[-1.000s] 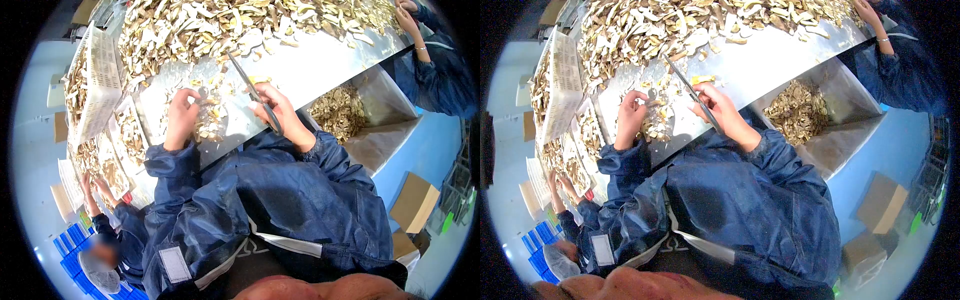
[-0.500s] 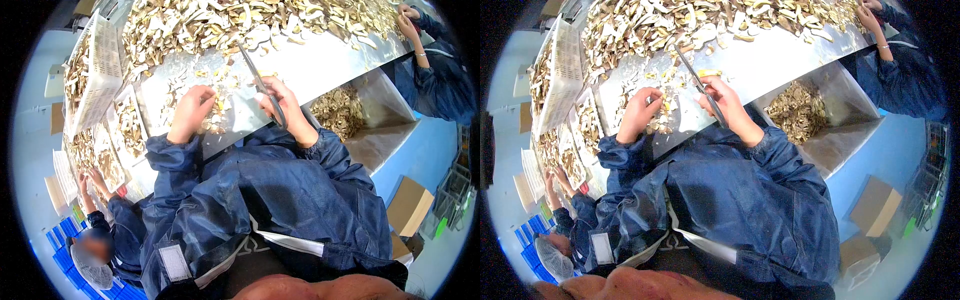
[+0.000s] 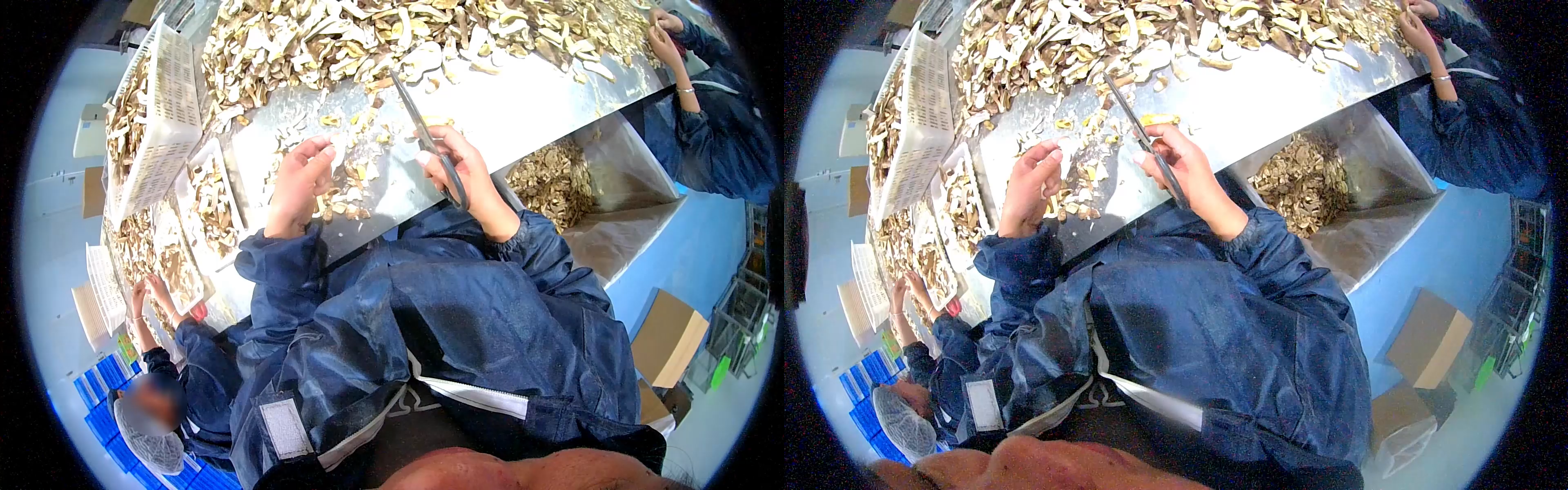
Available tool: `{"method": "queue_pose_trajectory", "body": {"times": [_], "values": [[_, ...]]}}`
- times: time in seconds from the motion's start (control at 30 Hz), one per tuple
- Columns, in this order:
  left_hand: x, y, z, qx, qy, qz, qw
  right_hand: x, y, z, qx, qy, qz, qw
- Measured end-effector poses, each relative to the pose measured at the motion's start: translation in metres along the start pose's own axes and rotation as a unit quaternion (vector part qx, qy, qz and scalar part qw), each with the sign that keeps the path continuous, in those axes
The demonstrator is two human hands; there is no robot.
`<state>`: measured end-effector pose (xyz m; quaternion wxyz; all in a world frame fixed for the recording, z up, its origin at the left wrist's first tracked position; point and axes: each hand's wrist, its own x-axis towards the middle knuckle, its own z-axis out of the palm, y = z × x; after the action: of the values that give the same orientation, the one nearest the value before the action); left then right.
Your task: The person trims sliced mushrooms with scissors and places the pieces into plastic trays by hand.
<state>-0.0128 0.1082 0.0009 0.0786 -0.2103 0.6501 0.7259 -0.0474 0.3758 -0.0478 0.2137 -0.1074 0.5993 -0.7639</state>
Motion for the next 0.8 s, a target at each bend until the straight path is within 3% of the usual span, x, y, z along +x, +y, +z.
{"method": "queue_pose_trajectory", "body": {"times": [0.03, 0.13, 0.23, 0.4, 0.8], "values": [[-0.003, 0.002, 0.004, -0.014, 0.003, 0.008, 1.000, 0.001, -0.004, 0.001, 0.005, -0.005, 0.008, 1.000], [-0.008, 0.010, 0.010, -0.076, 0.018, 0.020, 0.997, -0.007, -0.027, 0.009, -0.195, -0.036, -0.088, 0.976], [-0.013, 0.013, 0.013, -0.112, 0.006, 0.028, 0.993, -0.015, -0.050, 0.009, -0.257, -0.067, -0.003, 0.964], [-0.021, 0.018, 0.027, -0.100, -0.012, 0.058, 0.993, -0.013, -0.040, 0.013, -0.225, -0.121, 0.011, 0.967], [-0.017, 0.000, 0.014, -0.101, -0.026, 0.006, 0.995, -0.012, -0.033, 0.020, -0.246, -0.125, -0.001, 0.961]]}}
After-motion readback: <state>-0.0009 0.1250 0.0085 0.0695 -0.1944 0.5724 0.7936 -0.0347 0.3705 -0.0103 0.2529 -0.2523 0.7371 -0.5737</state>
